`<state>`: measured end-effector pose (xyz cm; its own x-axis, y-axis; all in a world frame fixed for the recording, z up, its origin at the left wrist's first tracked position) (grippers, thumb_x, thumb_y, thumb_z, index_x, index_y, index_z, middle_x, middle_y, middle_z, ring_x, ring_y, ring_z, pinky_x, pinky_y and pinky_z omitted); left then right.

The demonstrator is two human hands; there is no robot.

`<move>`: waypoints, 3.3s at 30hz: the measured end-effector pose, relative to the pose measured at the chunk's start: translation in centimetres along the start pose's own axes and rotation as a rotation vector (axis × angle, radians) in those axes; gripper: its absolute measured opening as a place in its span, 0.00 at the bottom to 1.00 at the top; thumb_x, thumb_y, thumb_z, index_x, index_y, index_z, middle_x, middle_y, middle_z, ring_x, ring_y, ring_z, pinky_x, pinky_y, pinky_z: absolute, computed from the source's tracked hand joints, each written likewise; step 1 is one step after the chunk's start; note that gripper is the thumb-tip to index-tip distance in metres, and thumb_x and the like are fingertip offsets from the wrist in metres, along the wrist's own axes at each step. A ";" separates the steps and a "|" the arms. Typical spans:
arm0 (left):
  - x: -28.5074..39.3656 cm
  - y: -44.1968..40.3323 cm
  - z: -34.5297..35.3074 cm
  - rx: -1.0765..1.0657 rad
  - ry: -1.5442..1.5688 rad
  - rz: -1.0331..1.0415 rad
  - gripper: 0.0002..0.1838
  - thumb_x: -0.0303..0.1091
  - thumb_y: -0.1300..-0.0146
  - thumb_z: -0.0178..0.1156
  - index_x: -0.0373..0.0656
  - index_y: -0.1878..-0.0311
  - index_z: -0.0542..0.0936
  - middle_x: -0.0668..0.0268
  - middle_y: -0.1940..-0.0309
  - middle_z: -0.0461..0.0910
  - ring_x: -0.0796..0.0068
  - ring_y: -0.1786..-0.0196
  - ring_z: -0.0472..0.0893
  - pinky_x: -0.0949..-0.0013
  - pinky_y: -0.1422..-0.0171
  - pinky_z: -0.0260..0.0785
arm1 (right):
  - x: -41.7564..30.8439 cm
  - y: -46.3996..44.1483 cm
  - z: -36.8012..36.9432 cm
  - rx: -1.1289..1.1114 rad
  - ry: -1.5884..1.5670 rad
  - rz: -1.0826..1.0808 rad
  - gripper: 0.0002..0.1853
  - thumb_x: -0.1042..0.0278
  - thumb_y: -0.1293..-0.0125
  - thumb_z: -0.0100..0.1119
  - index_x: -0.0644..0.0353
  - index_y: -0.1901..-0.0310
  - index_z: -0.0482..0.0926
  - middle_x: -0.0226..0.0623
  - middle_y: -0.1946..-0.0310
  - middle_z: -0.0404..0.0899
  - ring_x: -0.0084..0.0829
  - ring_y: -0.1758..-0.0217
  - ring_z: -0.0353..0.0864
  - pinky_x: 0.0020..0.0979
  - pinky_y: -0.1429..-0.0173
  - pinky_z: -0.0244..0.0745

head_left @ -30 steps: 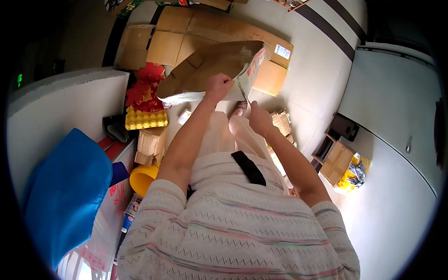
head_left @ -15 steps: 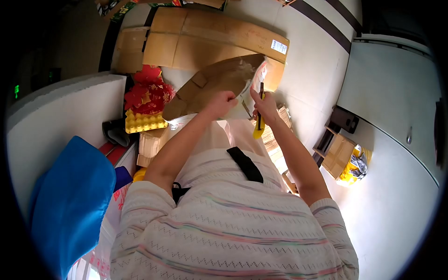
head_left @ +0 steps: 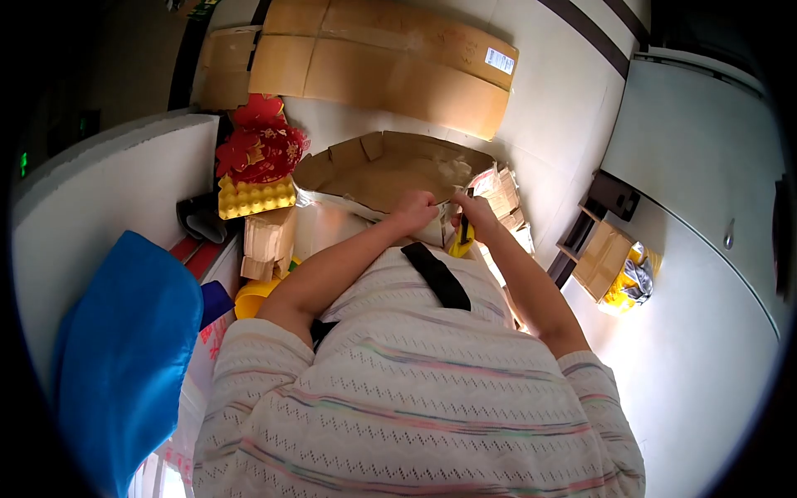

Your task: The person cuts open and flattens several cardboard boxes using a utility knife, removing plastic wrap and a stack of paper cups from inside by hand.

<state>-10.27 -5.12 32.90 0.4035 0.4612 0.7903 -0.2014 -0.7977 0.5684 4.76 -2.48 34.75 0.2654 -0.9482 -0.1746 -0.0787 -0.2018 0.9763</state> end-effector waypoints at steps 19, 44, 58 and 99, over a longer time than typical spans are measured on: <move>1.0 -0.1 3.8 -0.200 -0.054 0.098 0.12 0.34 0.49 0.53 0.36 0.68 0.80 0.47 0.69 0.78 0.47 0.63 0.78 0.52 0.58 0.70 | 2.4 -0.9 -1.4 -0.073 -0.068 0.050 0.11 0.68 0.47 0.55 0.67 0.66 0.71 0.41 0.80 0.71 0.35 0.81 0.76 0.34 0.81 0.72; -0.6 2.5 -2.2 -0.498 -0.047 0.148 0.10 0.33 0.48 0.62 0.38 0.65 0.81 0.62 0.73 0.80 0.73 0.68 0.78 0.69 0.61 0.71 | 3.0 1.8 -1.0 0.069 -0.159 -0.147 0.21 0.81 0.56 0.51 0.69 0.56 0.66 0.41 0.77 0.70 0.34 0.85 0.70 0.33 0.84 0.68; 6.5 -16.1 -13.6 0.201 0.350 0.016 0.35 0.53 0.49 0.68 0.36 0.45 0.73 0.58 0.52 0.77 0.69 0.50 0.75 0.68 0.49 0.69 | -5.4 9.1 4.0 0.213 0.647 -0.632 0.35 0.72 0.53 0.56 0.64 0.39 0.58 0.60 0.64 0.76 0.54 0.64 0.78 0.45 0.56 0.75; 6.1 -6.5 -12.1 -0.457 0.552 -0.129 0.24 0.50 0.41 0.62 0.36 0.53 0.81 0.66 0.65 0.82 0.81 0.64 0.77 0.74 0.59 0.69 | -20.7 6.8 4.8 -0.190 -0.085 -0.469 0.09 0.74 0.42 0.58 0.67 0.61 0.72 0.43 0.75 0.77 0.29 0.80 0.78 0.27 0.78 0.75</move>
<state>-17.34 7.55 36.79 -0.0359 0.7654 0.6426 -0.5840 -0.5378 0.6080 -5.93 14.62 44.42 0.1500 -0.7845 -0.6018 0.2086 -0.5699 0.7948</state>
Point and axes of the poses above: each hand's wrist, its own y-axis away from the middle knuckle, its own z-axis out of the palm, x = y × z, the point moved 6 cm from there along -y, towards the middle knuckle
